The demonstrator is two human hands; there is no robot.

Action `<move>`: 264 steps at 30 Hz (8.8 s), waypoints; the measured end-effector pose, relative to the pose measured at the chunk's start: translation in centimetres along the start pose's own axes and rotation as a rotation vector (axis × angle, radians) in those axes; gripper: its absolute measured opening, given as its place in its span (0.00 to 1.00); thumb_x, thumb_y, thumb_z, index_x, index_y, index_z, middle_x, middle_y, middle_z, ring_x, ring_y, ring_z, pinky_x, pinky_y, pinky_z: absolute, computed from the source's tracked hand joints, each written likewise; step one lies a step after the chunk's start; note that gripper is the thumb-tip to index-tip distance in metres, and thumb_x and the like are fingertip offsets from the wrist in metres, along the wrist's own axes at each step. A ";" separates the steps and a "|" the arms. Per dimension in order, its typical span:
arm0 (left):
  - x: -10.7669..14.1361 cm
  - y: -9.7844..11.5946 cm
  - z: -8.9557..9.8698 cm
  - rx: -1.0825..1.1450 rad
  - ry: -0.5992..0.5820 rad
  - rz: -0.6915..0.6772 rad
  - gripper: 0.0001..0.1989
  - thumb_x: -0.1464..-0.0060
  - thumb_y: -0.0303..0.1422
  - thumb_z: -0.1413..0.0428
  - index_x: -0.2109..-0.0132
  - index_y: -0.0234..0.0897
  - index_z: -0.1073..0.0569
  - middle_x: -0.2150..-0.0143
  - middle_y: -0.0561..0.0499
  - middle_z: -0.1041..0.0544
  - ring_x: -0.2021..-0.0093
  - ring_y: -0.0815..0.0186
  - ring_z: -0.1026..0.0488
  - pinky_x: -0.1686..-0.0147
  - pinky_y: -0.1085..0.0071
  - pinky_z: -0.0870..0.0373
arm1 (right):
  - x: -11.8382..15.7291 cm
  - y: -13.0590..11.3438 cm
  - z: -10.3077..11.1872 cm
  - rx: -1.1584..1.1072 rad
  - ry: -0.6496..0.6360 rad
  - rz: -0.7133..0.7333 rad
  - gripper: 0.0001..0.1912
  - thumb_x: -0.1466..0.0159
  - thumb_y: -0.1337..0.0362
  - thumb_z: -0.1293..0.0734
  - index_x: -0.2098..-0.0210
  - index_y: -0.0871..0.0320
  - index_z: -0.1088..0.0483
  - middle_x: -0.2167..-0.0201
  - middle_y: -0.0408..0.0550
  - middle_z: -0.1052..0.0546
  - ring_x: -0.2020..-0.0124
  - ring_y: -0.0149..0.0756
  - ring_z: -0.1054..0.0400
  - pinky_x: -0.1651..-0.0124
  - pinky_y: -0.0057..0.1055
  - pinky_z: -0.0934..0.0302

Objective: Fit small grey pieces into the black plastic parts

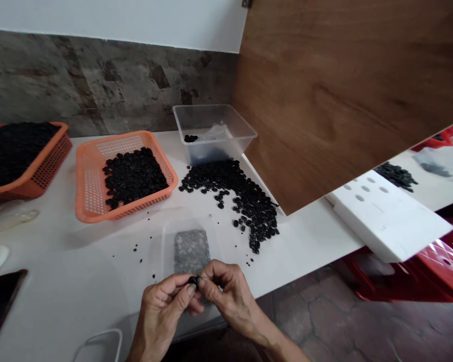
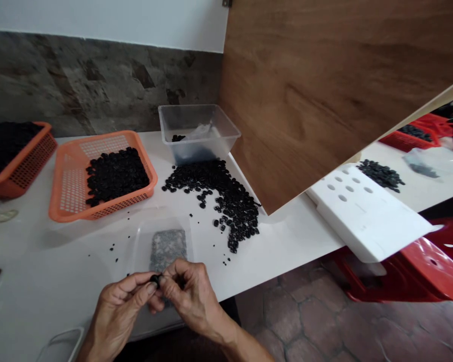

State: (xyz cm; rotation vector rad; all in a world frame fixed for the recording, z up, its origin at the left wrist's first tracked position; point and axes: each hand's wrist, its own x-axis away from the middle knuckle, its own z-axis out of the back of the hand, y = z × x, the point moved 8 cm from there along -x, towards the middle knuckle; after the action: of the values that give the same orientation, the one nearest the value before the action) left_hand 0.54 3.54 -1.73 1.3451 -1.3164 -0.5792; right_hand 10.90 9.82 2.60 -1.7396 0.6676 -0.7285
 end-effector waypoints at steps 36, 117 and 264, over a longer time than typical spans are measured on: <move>0.7 0.5 -2.2 0.084 -0.260 0.062 0.12 0.46 0.39 0.40 0.63 0.35 0.18 0.81 0.49 0.24 0.82 0.71 0.30 0.77 0.76 0.35 | -0.9 4.3 -1.2 -0.632 -0.196 -0.239 0.26 0.57 0.61 0.19 0.63 0.65 0.29 0.76 0.46 0.22 0.81 0.28 0.28 0.76 0.20 0.34; 1.6 2.9 1.4 -0.561 0.251 -0.730 0.11 0.41 0.33 0.47 0.55 0.40 0.21 0.66 0.49 0.19 0.70 0.69 0.23 0.68 0.79 0.28 | -19.8 -10.4 1.0 0.777 0.174 0.346 0.10 0.37 0.63 0.37 0.65 0.62 0.26 0.75 0.42 0.25 0.74 0.29 0.33 0.70 0.23 0.42; 0.6 0.8 1.1 -0.109 0.264 -0.171 0.13 0.49 0.41 0.40 0.64 0.35 0.20 0.79 0.50 0.22 0.79 0.67 0.28 0.75 0.74 0.28 | -0.4 1.2 -1.0 -0.305 -0.023 0.059 0.12 0.35 0.61 0.34 0.70 0.61 0.37 0.79 0.43 0.32 0.77 0.30 0.35 0.70 0.30 0.39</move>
State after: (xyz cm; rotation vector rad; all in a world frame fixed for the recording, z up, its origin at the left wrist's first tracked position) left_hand -0.54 2.78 -1.05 1.3994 -0.9503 -0.5595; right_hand 9.78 9.24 1.62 -1.9930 0.8447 -0.5875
